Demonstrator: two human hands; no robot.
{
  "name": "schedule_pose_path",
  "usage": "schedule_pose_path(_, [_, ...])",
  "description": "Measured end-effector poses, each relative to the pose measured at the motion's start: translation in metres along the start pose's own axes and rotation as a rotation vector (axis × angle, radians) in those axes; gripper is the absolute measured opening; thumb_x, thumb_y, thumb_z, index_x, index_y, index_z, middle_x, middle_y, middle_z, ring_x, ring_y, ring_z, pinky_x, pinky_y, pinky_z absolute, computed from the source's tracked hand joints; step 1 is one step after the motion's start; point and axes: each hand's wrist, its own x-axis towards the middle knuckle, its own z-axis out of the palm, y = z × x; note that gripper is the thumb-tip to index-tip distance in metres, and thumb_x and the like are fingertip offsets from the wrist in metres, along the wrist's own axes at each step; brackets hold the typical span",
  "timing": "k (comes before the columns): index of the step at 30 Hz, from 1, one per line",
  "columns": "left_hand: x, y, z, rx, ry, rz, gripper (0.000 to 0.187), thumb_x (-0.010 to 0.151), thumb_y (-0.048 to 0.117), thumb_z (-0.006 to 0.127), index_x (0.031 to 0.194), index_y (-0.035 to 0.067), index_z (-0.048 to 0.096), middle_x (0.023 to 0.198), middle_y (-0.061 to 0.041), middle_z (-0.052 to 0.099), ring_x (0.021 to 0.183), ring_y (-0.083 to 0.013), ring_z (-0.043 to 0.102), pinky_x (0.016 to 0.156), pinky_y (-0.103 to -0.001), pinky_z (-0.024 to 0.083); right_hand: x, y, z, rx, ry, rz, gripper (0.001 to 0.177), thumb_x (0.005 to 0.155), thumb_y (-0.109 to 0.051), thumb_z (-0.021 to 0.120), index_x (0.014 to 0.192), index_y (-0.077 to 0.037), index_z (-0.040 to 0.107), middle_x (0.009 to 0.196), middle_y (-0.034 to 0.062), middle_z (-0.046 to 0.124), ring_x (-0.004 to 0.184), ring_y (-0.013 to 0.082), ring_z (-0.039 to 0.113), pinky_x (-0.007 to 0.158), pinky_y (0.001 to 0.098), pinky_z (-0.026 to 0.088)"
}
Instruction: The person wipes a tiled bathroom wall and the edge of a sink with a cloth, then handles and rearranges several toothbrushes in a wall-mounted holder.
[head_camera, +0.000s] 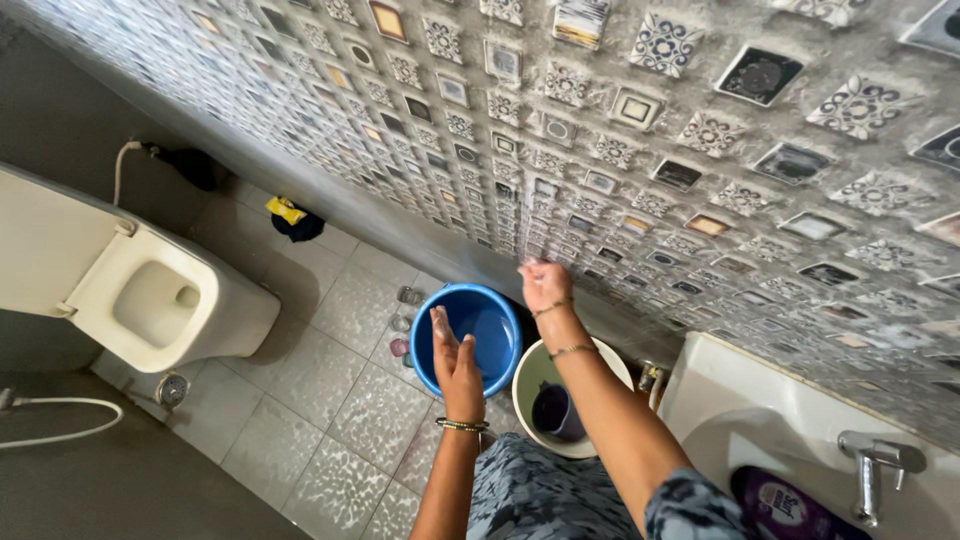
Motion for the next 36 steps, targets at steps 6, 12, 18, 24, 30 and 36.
schedule_pose_path(6, [0.008,-0.002,0.007,0.015,-0.033,0.029,0.072,0.095,-0.006,0.047,0.161,-0.004,0.017,0.173,-0.018,0.013,0.160,-0.0256,0.013,0.124,-0.035,0.015,-0.038,-0.026,-0.133,-0.802,0.136,-0.158,0.025,0.084,-0.019,0.079,0.097,0.002,0.077,0.093,0.0141,0.076,0.086,0.0194,0.072,0.082,0.0316,0.056])
schedule_pose_path(12, [0.013,-0.012,0.027,-0.028,-0.088,-0.011,0.072,0.096,-0.007,0.046,0.161,-0.004,0.016,0.173,-0.017,0.013,0.160,-0.0254,0.013,0.125,-0.036,0.014,-0.065,-0.054,-0.221,0.280,0.642,0.067,0.024,0.083,-0.017,0.076,0.097,0.003,0.077,0.093,0.0148,0.077,0.086,0.0212,0.073,0.082,0.0327,0.056])
schedule_pose_path(18, [0.007,-0.023,0.036,-0.052,-0.125,0.036,0.071,0.097,-0.007,0.046,0.161,-0.005,0.016,0.173,-0.018,0.012,0.160,-0.0256,0.012,0.127,-0.036,0.012,-0.048,-0.037,-0.170,0.611,0.580,0.114,0.015,0.079,-0.006,0.067,0.088,0.004,0.071,0.089,0.0144,0.073,0.083,0.0243,0.071,0.080,0.0358,0.057])
schedule_pose_path(24, [0.000,-0.009,0.022,-0.002,-0.059,0.021,0.071,0.096,-0.007,0.047,0.161,-0.004,0.017,0.172,-0.018,0.014,0.160,-0.0264,0.014,0.125,-0.036,0.014,-0.006,-0.018,-0.025,0.953,-0.014,0.318,0.010,0.074,0.004,0.058,0.080,0.005,0.066,0.084,0.0141,0.069,0.080,0.0274,0.069,0.078,0.0389,0.058])
schedule_pose_path(30, [0.002,0.001,0.008,0.002,0.004,0.053,0.072,0.096,-0.006,0.047,0.161,-0.004,0.018,0.173,-0.017,0.015,0.160,-0.0261,0.014,0.124,-0.036,0.017,-0.010,-0.025,0.035,-0.691,0.095,-0.462,0.019,0.083,-0.013,0.081,0.075,0.003,0.076,0.073,0.0127,0.072,0.065,0.0207,0.066,0.064,0.0357,0.053])
schedule_pose_path(36, [0.001,0.003,0.013,-0.018,0.007,-0.005,0.072,0.095,-0.005,0.047,0.160,-0.003,0.017,0.172,-0.016,0.014,0.159,-0.0254,0.014,0.120,-0.036,0.022,-0.016,-0.026,-0.064,-0.572,0.181,-0.348,0.009,0.084,-0.002,0.078,0.090,0.004,0.078,0.091,0.0128,0.078,0.082,0.0114,0.069,0.074,0.0273,0.058])
